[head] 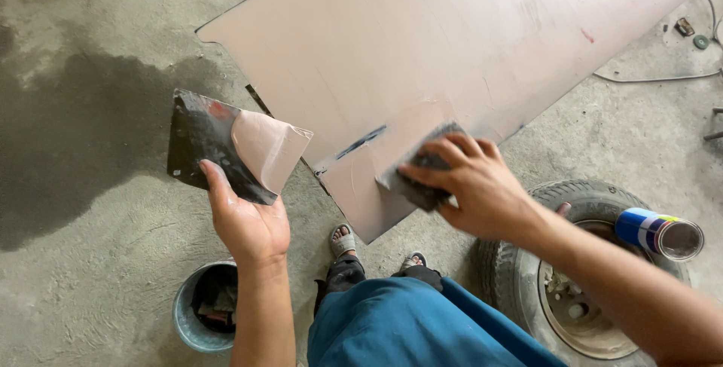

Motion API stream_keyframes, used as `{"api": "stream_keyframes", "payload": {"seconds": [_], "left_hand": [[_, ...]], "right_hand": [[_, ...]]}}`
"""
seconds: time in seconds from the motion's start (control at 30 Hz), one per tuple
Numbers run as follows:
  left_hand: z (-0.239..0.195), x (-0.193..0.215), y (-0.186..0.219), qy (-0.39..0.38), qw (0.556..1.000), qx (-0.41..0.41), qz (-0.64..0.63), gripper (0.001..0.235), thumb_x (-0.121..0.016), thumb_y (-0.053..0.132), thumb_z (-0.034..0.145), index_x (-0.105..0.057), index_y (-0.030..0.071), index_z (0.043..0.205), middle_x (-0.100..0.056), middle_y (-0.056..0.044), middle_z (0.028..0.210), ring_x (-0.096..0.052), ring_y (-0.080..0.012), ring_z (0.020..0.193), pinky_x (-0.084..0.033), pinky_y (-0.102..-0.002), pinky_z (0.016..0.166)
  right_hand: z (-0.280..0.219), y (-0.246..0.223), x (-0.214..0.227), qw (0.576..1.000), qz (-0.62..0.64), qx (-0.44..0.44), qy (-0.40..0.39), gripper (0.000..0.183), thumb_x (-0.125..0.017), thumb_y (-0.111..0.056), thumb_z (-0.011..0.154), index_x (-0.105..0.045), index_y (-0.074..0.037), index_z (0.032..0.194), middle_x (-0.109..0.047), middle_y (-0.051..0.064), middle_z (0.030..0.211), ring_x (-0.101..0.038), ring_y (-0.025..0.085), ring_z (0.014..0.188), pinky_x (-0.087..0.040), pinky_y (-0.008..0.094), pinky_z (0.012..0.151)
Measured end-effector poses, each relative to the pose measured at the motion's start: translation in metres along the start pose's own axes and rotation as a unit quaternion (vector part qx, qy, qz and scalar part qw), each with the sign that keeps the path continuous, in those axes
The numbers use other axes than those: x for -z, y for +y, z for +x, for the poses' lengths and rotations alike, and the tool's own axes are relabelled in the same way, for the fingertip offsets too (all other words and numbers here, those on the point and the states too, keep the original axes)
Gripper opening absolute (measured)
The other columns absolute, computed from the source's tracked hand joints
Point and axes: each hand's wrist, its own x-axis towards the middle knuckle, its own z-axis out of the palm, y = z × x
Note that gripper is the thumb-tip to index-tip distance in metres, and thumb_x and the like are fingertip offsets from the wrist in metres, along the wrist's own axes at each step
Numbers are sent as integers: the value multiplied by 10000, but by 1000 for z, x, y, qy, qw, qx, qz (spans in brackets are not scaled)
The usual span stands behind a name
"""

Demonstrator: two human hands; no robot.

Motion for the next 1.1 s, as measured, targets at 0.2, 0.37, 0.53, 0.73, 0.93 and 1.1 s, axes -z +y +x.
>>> {"api": "stream_keyframes", "payload": {"seconds": [0.2, 0.37, 0.53, 0.73, 0.93, 1.1], "left_hand": [[-3, -6, -1, -17, 1000, -5, 7, 705, -468, 450, 1066, -249, 62, 1612, -327, -81, 1660, -327, -218, 1549, -260, -427, 1305], [-10, -14, -5, -14, 1000, 8, 23, 700, -467, 457, 1058, -258, 71, 1604, -356, -73, 1645, -349, -201, 1537, -284, -420, 1293], [-14, -23, -19, -52, 998, 25, 10, 713, -502, 457, 1054, -280, 63, 1605, -387, -77, 1623, -382, -224, 1507, -297, -450, 1286], [-25, -43, -80, -58, 983, 163, 68, 743, -512, 486, 958, -293, 118, 1565, -451, -142, 1534, -483, -258, 1405, -418, -469, 1171], [-40, -73, -128, -72, 972, 207, 86, 715, -537, 469, 1006, -381, 12, 1533, -519, -129, 1511, -498, -255, 1393, -383, -402, 1170], [-12, -93, -98, -10, 977, 214, 3, 609, -520, 439, 993, -430, 84, 1479, -539, -118, 1456, -524, -252, 1357, -419, -418, 1161]], "right_hand": [[-61, -7, -49, 996, 19, 34, 77, 810, -727, -150, 614, -606, -345, 1391, -508, 83, 1411, -364, 341, 1384, -268, 599, 1123], [-81, -3, -75, 998, 62, -15, 8, 731, -693, -153, 715, -573, -351, 1408, -485, 62, 1417, -373, 331, 1384, -267, 554, 1102], [-102, 2, -47, 997, 32, -6, 74, 911, -658, -68, 510, -605, -323, 1382, -509, 74, 1403, -375, 357, 1376, -268, 584, 1094], [-89, -1, 3, 977, 35, -1, 210, 911, -643, -26, 510, -607, -311, 1374, -521, 74, 1397, -399, 338, 1383, -314, 556, 1126], [-63, 0, 24, 975, -6, 35, 220, 865, -694, -91, 536, -629, -328, 1365, -524, 83, 1379, -416, 347, 1347, -312, 580, 1102], [-56, 35, 22, 993, -22, 33, 112, 762, -735, -127, 616, -644, -367, 1334, -555, 43, 1366, -420, 305, 1337, -317, 564, 1072]]}}
